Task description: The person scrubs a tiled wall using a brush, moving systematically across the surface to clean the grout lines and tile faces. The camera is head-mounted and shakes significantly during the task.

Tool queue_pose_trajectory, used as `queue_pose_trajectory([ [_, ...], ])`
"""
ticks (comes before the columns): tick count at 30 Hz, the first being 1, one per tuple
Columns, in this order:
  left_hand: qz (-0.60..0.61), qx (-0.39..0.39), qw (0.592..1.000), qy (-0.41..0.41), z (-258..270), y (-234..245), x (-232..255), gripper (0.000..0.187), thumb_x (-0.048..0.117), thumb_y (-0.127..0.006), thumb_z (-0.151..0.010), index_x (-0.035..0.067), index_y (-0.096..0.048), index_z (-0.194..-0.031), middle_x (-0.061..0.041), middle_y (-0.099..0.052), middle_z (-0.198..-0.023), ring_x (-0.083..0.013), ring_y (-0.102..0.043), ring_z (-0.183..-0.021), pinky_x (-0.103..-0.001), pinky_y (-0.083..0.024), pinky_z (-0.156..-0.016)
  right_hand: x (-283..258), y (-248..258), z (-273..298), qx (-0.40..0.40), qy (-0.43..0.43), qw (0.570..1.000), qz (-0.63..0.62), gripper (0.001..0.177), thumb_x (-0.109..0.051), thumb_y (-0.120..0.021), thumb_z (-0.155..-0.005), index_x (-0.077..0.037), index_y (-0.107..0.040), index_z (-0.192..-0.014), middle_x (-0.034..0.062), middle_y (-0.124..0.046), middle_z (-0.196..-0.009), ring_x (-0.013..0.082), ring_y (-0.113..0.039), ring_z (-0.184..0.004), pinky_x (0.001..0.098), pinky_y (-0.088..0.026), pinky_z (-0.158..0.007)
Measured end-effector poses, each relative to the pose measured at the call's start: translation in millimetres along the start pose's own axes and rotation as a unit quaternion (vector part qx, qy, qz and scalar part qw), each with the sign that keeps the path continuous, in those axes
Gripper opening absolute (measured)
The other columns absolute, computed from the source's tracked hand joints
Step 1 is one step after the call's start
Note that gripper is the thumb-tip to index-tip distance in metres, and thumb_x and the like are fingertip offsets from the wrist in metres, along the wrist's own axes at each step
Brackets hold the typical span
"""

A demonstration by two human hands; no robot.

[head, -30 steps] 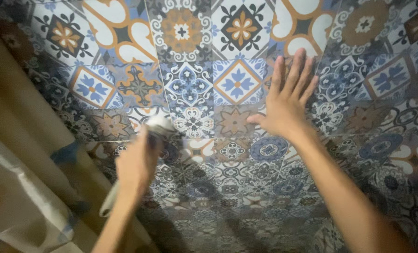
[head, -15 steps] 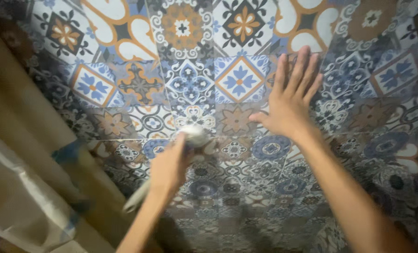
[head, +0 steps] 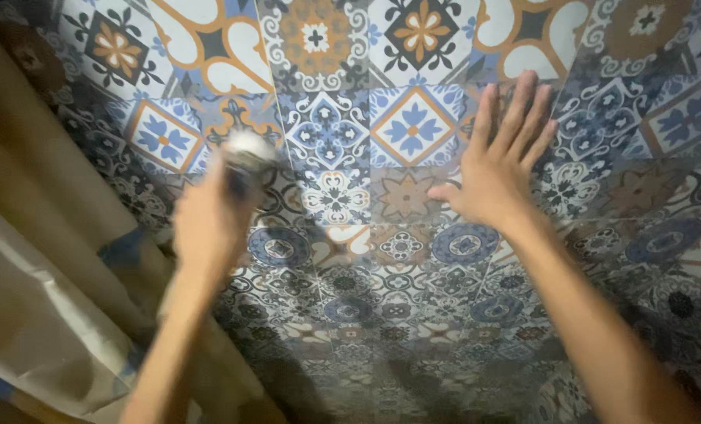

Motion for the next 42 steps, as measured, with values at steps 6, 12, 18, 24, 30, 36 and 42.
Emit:
queue_pose_trajectory([
  [6,0.024,-0.100,0.993,-0.060,54.9,-50.3,7.5,0.060,0.038,-0.070,-0.089,0.012,-0.047,-0.139,-0.022,-0.071,-0.086,-0.0464,-0.070,-0.071,-0.057,-0.054,-0.061,-7.2,-2.6,6.0,-0.010,-0.026,1.000,-0.010,0.158,-0.056,-0.092,-0.065,0.013,0.019,-0.154,0.0474,0.029,-0.151,0.0669,0.029,-0.139,0.0860,0.010,-0.107],
  [12,-0.021,-0.145,0.986,0.085,38.9,-20.1,-12.0,0.054,0.042,-0.070,-0.095,0.021,-0.045,-0.139,-0.024,-0.074,-0.089,-0.0472,-0.072,-0.077,-0.058,-0.056,-0.067,-11.7,-4.9,15.2,0.005,-0.026,0.999,-0.018,0.157,-0.050,-0.095,-0.060,0.012,0.012,-0.156,0.0453,0.027,-0.153,0.0649,0.027,-0.142,0.0846,0.007,-0.110],
  [18,0.032,-0.119,0.986,0.111,9.9,-6.7,5.3,0.069,0.037,-0.071,-0.091,0.021,-0.037,-0.148,-0.026,-0.072,-0.089,-0.0459,-0.072,-0.077,-0.056,-0.057,-0.065,-14.7,-4.7,14.4,0.002,-0.033,0.999,-0.024,0.158,-0.047,-0.097,-0.058,0.012,0.012,-0.156,0.0459,0.027,-0.153,0.0649,0.027,-0.141,0.0845,0.007,-0.110],
  [24,0.047,-0.168,0.984,-0.030,56.2,-67.0,38.8,0.045,0.035,-0.068,-0.096,0.013,-0.047,-0.131,-0.021,-0.074,-0.088,-0.0445,-0.070,-0.080,-0.057,-0.054,-0.069,-10.7,-5.0,16.4,0.014,-0.023,0.999,-0.023,0.157,-0.047,-0.097,-0.058,0.011,0.011,-0.157,0.0449,0.025,-0.154,0.0639,0.026,-0.143,0.0838,0.007,-0.110],
  [30,-0.007,-0.217,0.975,0.044,68.3,-58.2,-9.1,0.068,0.035,-0.066,-0.090,0.017,-0.037,-0.149,-0.024,-0.073,-0.088,-0.0449,-0.073,-0.078,-0.056,-0.057,-0.071,-9.6,-7.8,13.8,0.002,-0.024,1.000,-0.012,0.157,-0.048,-0.097,-0.059,0.011,0.013,-0.154,0.0473,0.026,-0.151,0.0660,0.026,-0.140,0.0851,0.007,-0.108],
  [36,0.083,-0.009,0.994,0.069,17.5,-12.8,-41.5,0.063,0.027,-0.071,-0.093,0.005,-0.042,-0.144,-0.030,-0.071,-0.088,-0.0510,-0.068,-0.082,-0.058,-0.054,-0.072,-15.1,-7.8,17.4,0.008,-0.031,0.999,-0.026,0.156,-0.045,-0.096,-0.061,0.011,0.016,-0.155,0.0458,0.027,-0.153,0.0647,0.027,-0.142,0.0836,0.008,-0.110],
  [42,0.052,-0.052,0.995,-0.067,31.4,-42.1,-13.5,0.069,0.030,-0.075,-0.085,0.005,-0.043,-0.140,-0.026,-0.071,-0.092,-0.0454,-0.070,-0.077,-0.056,-0.056,-0.067,-20.3,-2.7,14.8,-0.014,-0.054,0.998,-0.023,0.157,-0.045,-0.096,-0.061,0.012,0.017,-0.154,0.0457,0.028,-0.153,0.0635,0.029,-0.142,0.0829,0.009,-0.111],
])
Point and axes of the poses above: each hand's wrist, its own z-axis away from the middle knuckle, its own y-axis out of the back of the hand, x = y × z, the point moved 1 cm from there along -z, towards the middle knuckle
